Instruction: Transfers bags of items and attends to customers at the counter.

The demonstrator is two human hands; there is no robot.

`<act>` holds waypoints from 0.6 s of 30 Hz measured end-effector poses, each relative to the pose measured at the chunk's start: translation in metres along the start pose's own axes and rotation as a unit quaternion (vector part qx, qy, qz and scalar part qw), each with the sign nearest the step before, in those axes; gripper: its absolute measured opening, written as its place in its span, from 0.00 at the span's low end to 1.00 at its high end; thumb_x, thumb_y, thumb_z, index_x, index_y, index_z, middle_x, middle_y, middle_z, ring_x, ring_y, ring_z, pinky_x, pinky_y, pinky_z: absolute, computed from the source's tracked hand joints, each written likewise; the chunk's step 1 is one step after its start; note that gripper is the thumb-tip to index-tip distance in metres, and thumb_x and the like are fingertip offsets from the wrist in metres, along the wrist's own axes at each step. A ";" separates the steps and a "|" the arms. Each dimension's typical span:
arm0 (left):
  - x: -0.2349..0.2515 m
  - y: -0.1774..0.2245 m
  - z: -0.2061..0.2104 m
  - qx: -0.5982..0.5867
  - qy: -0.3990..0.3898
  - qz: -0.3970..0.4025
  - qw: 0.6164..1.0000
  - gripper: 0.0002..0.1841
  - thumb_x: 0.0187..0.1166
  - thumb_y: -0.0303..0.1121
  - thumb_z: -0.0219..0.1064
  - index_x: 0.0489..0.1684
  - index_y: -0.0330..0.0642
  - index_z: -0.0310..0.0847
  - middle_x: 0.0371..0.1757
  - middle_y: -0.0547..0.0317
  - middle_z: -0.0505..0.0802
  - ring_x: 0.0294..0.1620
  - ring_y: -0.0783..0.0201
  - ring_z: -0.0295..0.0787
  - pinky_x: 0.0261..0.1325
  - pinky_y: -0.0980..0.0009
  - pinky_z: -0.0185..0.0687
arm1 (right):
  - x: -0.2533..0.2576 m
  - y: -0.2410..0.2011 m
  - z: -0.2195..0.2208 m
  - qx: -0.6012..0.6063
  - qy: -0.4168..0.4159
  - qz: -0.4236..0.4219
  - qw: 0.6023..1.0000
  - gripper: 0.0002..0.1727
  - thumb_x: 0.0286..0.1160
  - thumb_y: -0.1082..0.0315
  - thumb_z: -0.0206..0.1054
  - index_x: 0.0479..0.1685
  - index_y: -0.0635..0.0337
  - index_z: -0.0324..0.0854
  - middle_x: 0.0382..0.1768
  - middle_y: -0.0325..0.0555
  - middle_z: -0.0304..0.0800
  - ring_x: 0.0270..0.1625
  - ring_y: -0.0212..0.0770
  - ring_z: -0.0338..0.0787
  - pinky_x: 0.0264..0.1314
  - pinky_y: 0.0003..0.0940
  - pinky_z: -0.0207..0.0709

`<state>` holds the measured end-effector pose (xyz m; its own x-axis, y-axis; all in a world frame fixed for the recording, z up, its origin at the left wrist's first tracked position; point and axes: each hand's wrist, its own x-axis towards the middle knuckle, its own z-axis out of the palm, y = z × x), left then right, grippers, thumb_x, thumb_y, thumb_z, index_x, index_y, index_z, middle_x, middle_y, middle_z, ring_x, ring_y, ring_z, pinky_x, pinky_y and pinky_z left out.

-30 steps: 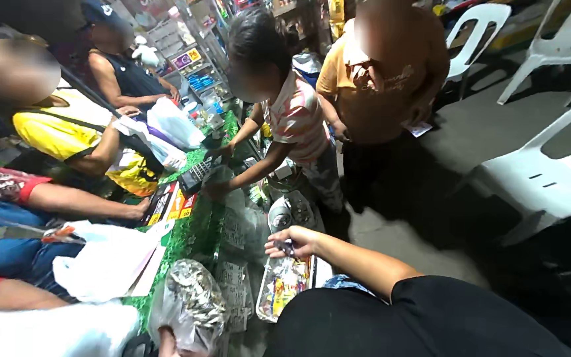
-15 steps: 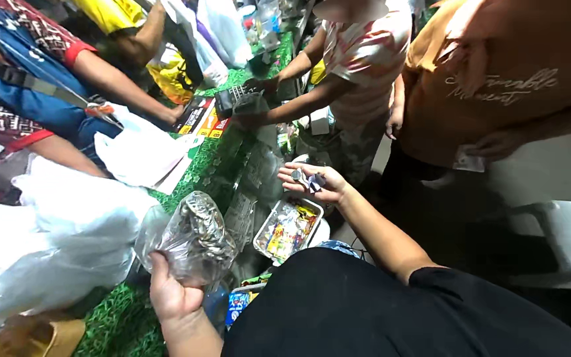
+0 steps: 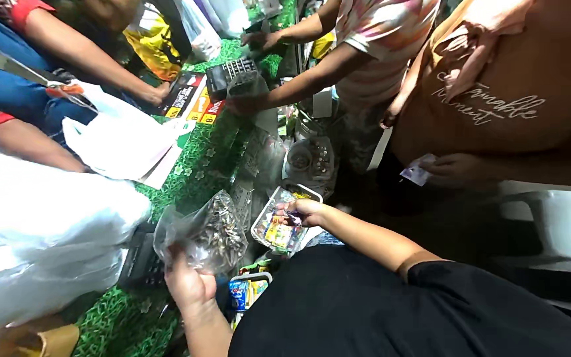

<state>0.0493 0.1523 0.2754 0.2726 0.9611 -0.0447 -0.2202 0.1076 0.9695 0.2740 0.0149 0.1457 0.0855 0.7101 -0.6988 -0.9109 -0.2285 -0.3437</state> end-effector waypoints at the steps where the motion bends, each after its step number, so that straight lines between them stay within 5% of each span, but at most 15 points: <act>1: 0.004 -0.003 0.004 0.009 0.006 0.002 1.000 0.15 0.94 0.32 0.43 0.68 0.41 0.69 0.50 0.59 0.92 0.49 0.66 0.93 0.53 0.63 0.93 | 0.011 -0.001 -0.009 0.000 0.026 0.003 1.000 0.20 0.86 0.76 0.53 0.75 0.63 0.70 0.43 0.48 0.89 0.34 0.36 0.89 0.40 0.30 0.85; 5: 0.022 -0.025 0.021 0.054 0.019 -0.016 0.998 0.14 0.93 0.31 0.45 0.69 0.41 0.69 0.49 0.61 0.91 0.49 0.68 0.92 0.53 0.65 0.92 | 0.064 -0.015 -0.064 0.062 0.155 0.000 0.986 0.11 0.87 0.63 0.58 0.55 0.61 0.76 0.33 0.47 0.83 0.29 0.38 0.84 0.34 0.36 0.83; 9: 0.032 -0.063 0.038 0.072 0.001 -0.051 0.996 0.13 0.90 0.27 0.48 0.66 0.38 0.71 0.46 0.60 0.93 0.46 0.67 0.93 0.51 0.65 0.94 | 0.124 -0.044 -0.129 0.003 0.322 -0.066 0.945 0.13 0.86 0.64 0.58 0.56 0.66 0.77 0.37 0.50 0.81 0.32 0.41 0.80 0.35 0.39 0.78; 11: 0.033 -0.083 0.047 0.080 -0.021 -0.065 0.994 0.14 0.92 0.29 0.44 0.64 0.38 0.72 0.46 0.62 0.94 0.46 0.68 0.94 0.52 0.67 0.94 | 0.157 -0.066 -0.169 -0.142 0.396 -0.090 0.903 0.20 0.87 0.62 0.58 0.60 0.72 0.82 0.52 0.63 0.87 0.50 0.53 0.88 0.54 0.53 0.82; 13: 0.034 -0.105 0.051 0.091 -0.024 -0.070 0.993 0.15 0.92 0.29 0.42 0.62 0.37 0.73 0.46 0.63 0.96 0.46 0.69 0.95 0.52 0.68 0.94 | 0.180 -0.094 -0.194 -0.217 0.448 -0.100 0.862 0.22 0.86 0.61 0.59 0.64 0.72 0.82 0.65 0.72 0.84 0.69 0.67 0.84 0.71 0.68 0.75; 16: 0.032 -0.124 0.057 0.186 -0.030 -0.095 0.977 0.18 0.91 0.35 0.48 0.67 0.30 0.70 0.47 0.66 0.93 0.49 0.74 0.93 0.57 0.71 0.92 | 0.211 -0.131 -0.208 -0.290 0.480 -0.073 0.825 0.28 0.81 0.61 0.67 0.73 0.72 0.77 0.74 0.74 0.78 0.80 0.69 0.76 0.80 0.67 0.69; 18: 0.034 -0.135 0.055 0.225 -0.037 -0.120 0.966 0.16 0.90 0.38 0.53 0.61 0.35 0.75 0.43 0.74 0.94 0.45 0.78 0.93 0.53 0.74 0.92 | 0.234 -0.148 -0.216 -0.402 0.458 -0.064 0.790 0.35 0.82 0.51 0.66 0.82 0.66 0.72 0.81 0.69 0.72 0.85 0.68 0.70 0.85 0.69 0.62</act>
<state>0.1394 0.1562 0.1565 0.3360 0.8991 -0.2805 0.2827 0.1877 0.9406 0.5161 0.0710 -0.1023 0.7476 0.0669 -0.6607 -0.3510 -0.8048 -0.4787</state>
